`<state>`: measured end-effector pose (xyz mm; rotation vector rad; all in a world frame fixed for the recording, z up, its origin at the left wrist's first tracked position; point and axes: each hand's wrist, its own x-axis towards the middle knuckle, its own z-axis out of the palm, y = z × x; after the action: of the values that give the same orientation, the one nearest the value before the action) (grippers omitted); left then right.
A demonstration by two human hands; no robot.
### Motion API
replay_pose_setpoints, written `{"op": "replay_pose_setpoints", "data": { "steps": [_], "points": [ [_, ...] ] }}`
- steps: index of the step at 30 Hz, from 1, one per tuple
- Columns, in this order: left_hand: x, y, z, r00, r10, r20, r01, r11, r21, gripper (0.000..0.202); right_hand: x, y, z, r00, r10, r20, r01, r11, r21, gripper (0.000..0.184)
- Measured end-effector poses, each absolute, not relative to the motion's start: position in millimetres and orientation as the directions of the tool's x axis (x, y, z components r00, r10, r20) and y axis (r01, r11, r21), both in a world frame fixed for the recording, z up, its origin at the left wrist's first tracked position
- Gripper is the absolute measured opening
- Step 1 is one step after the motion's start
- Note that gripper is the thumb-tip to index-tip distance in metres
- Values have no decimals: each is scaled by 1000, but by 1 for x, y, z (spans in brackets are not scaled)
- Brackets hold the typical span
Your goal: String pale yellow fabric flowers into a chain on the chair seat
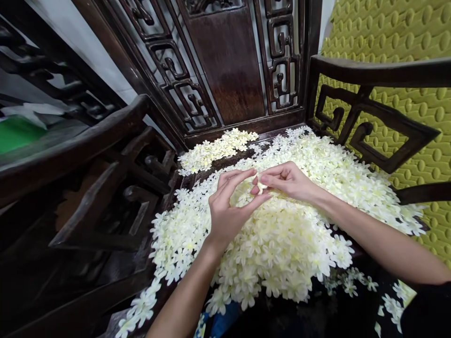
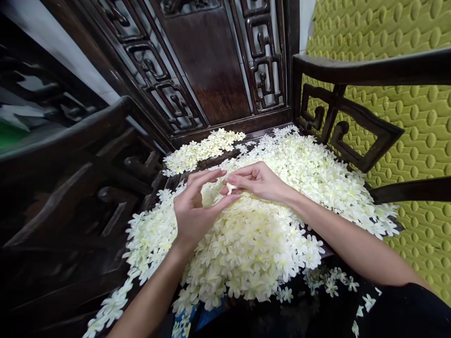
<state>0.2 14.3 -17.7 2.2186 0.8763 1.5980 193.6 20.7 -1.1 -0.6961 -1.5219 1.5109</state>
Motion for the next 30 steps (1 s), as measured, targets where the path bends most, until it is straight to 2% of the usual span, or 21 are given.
{"op": "replay_pose_setpoints", "data": {
  "steps": [4, 13, 20, 23, 25, 28, 30],
  "points": [
    [0, 14, -16, 247, 551, 797, 293, -827, 480, 61, 192, 21, -6, -453, 862, 226, -230, 132, -964, 26],
    [0, 10, -16, 240, 607, 757, 206, -794, 572, 51, 187, 18, -8, -562, 818, 125, -83, 95, -992, 53],
    [1, 5, -10, 19, 771, 636, 74, -635, 769, 33, 185, 26, -13, -454, 884, 107, -383, -86, -920, 66],
    [1, 4, -6, -70, 797, 599, 88, -594, 800, 19, 186, 26, -11, -472, 873, 126, -414, -93, -906, 62],
    [1, 4, -5, -104, 805, 585, 110, -575, 811, 15, 185, 24, -10, -472, 872, 128, -392, -77, -917, 49],
    [1, 5, -5, -83, 817, 571, 116, -561, 820, 15, 182, 19, -10, -433, 888, 156, -356, -9, -934, 28],
    [2, 6, -6, -34, 837, 547, 111, -540, 834, 20, 181, 18, -12, -402, 896, 186, -357, 33, -933, 21]
  ]
}}
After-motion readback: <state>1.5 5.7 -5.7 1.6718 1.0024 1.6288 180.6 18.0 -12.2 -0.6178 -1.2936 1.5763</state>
